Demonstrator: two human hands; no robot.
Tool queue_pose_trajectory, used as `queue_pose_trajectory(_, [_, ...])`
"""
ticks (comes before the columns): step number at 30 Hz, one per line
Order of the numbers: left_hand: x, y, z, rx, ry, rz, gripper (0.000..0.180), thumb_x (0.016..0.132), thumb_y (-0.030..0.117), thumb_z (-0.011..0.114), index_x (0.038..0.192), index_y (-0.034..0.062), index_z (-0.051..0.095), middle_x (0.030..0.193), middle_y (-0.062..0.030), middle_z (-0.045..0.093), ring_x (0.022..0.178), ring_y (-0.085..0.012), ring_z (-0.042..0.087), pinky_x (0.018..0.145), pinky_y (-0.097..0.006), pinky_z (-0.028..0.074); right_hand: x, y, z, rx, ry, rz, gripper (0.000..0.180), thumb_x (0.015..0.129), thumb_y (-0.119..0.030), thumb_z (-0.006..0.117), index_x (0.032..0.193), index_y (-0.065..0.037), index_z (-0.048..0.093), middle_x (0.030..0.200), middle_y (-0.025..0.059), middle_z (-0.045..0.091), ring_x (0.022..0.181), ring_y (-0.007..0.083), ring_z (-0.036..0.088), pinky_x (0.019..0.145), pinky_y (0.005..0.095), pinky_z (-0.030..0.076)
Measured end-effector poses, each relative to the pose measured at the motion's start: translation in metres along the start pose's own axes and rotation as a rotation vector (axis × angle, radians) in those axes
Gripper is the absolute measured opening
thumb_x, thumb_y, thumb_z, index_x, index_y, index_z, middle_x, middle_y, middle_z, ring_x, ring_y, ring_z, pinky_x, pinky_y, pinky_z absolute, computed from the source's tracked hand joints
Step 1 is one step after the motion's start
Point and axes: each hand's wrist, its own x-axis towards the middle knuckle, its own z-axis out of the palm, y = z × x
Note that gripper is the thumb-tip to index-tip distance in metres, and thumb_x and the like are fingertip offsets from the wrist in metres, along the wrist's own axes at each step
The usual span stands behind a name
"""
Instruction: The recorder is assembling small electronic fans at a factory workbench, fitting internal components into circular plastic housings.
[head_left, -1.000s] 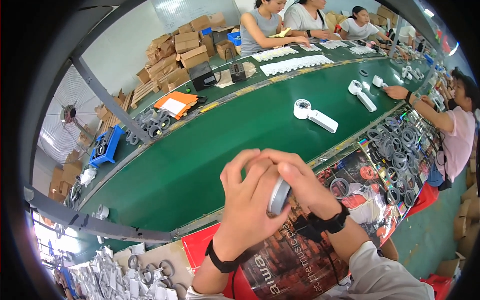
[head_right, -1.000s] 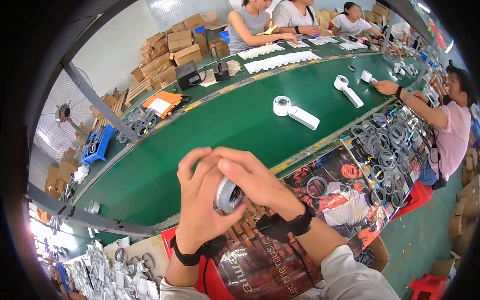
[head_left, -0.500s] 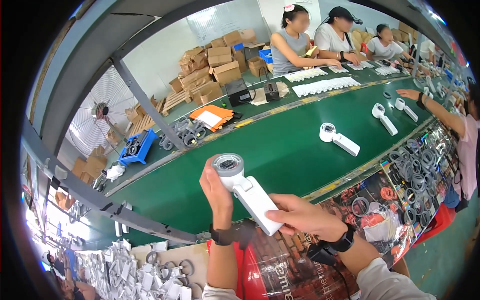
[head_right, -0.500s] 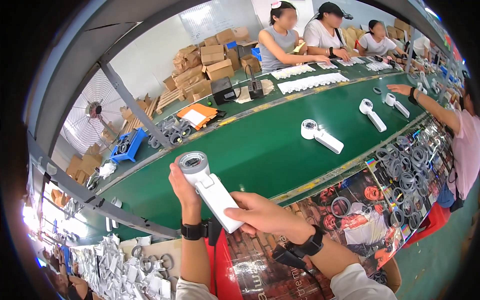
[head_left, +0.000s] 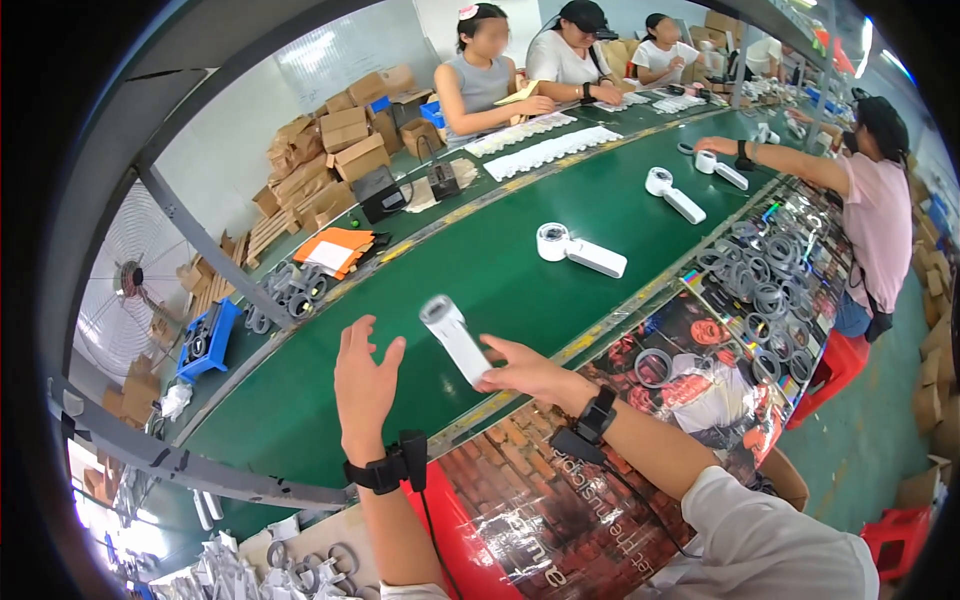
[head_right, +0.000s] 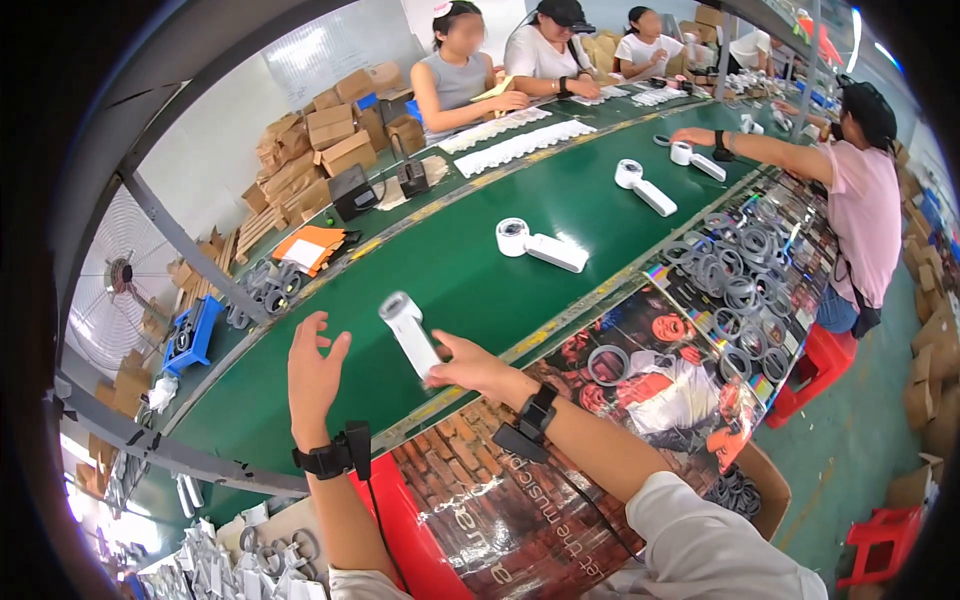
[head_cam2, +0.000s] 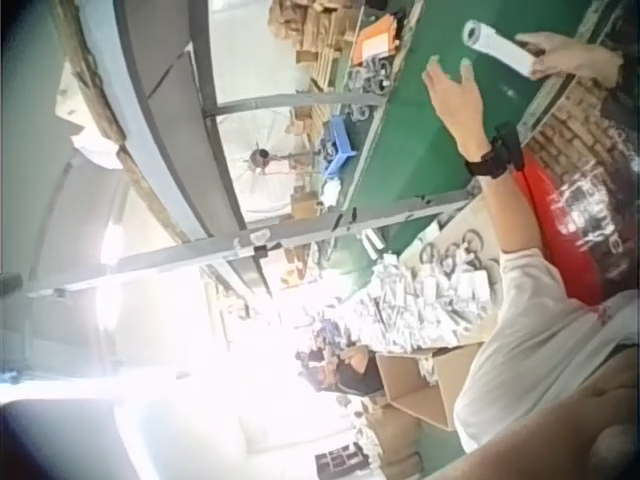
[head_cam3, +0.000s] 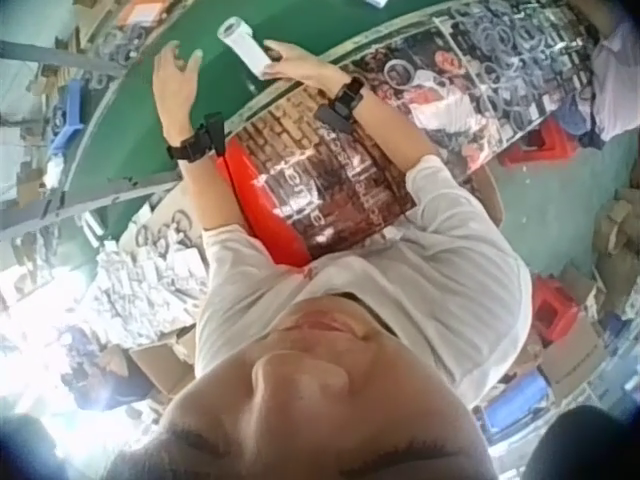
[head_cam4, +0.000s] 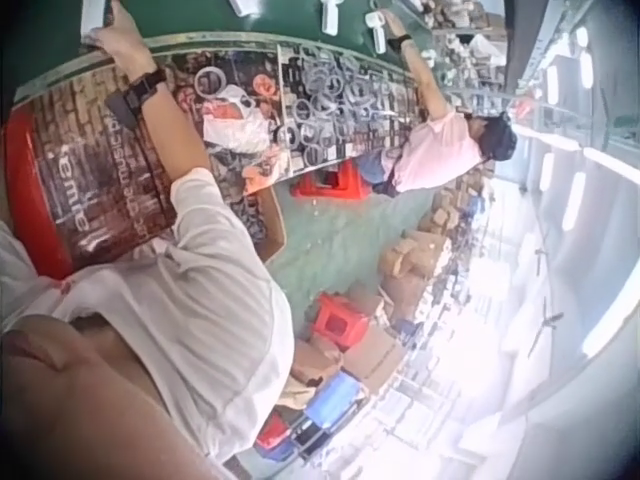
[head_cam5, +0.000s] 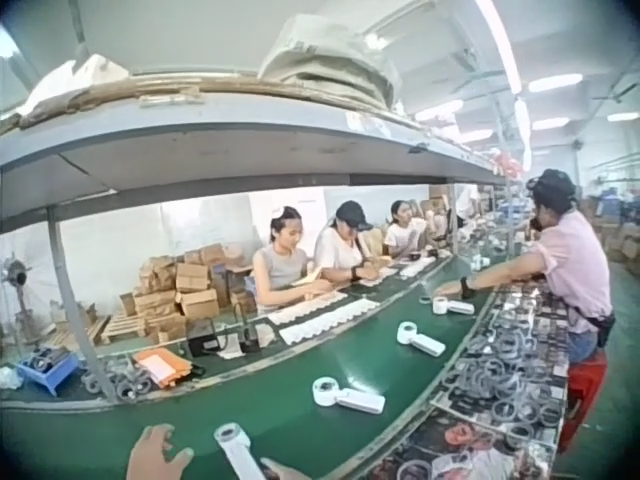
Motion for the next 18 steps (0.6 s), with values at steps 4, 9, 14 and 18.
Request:
queue_pose_trajectory(4, [-0.005,0.009,-0.004,0.023,-0.045,0.011,0.042,0.076,0.013,0.066,0.114,0.0018,0.051,0.105,-0.0144,0.055,0.085,-0.0261,0.056,0.076,-0.037,0.045,-0.011,-0.02,0.005,-0.131,0.17,-0.153,0.07,0.082,-0.001,0.059,0.141,-0.002,0.023,0.134,0.0186,0.043,0.12,0.0236,0.047,0.092,0.0304,0.042])
queue_pose_trajectory(9, [-0.01,0.029,-0.019,-0.029,-0.125,0.09,0.04,0.076,0.012,0.066,0.112,0.0032,0.052,0.105,-0.0116,0.056,0.086,-0.0248,0.054,0.077,-0.036,0.045,-0.056,-0.071,-0.061,-0.458,0.072,-0.305,0.058,0.08,-0.007,0.063,0.133,-0.005,0.041,0.13,0.0142,0.048,0.114,0.0221,0.051,0.088,0.032,0.047])
queue_pose_trajectory(14, [-0.015,0.034,-0.032,-0.092,-0.264,0.139,0.04,0.075,0.013,0.066,0.111,0.0036,0.053,0.102,-0.0124,0.057,0.084,-0.0246,0.055,0.076,-0.035,0.045,-0.145,-0.048,-0.13,-1.414,0.178,-0.147,0.081,0.061,-0.015,0.074,0.134,-0.013,0.04,0.139,0.0227,0.031,0.125,0.0412,0.034,0.104,0.044,0.032])
queue_pose_trajectory(18, [-0.019,0.04,-0.036,-0.089,-0.349,0.154,0.04,0.074,0.013,0.067,0.111,0.0047,0.053,0.094,-0.0113,0.058,0.079,-0.0245,0.056,0.072,-0.036,0.045,-0.186,-0.018,-0.126,-1.36,0.243,-0.159,0.069,0.063,-0.014,0.071,0.127,-0.01,0.047,0.127,0.0163,0.043,0.114,0.037,0.043,0.093,0.0416,0.04])
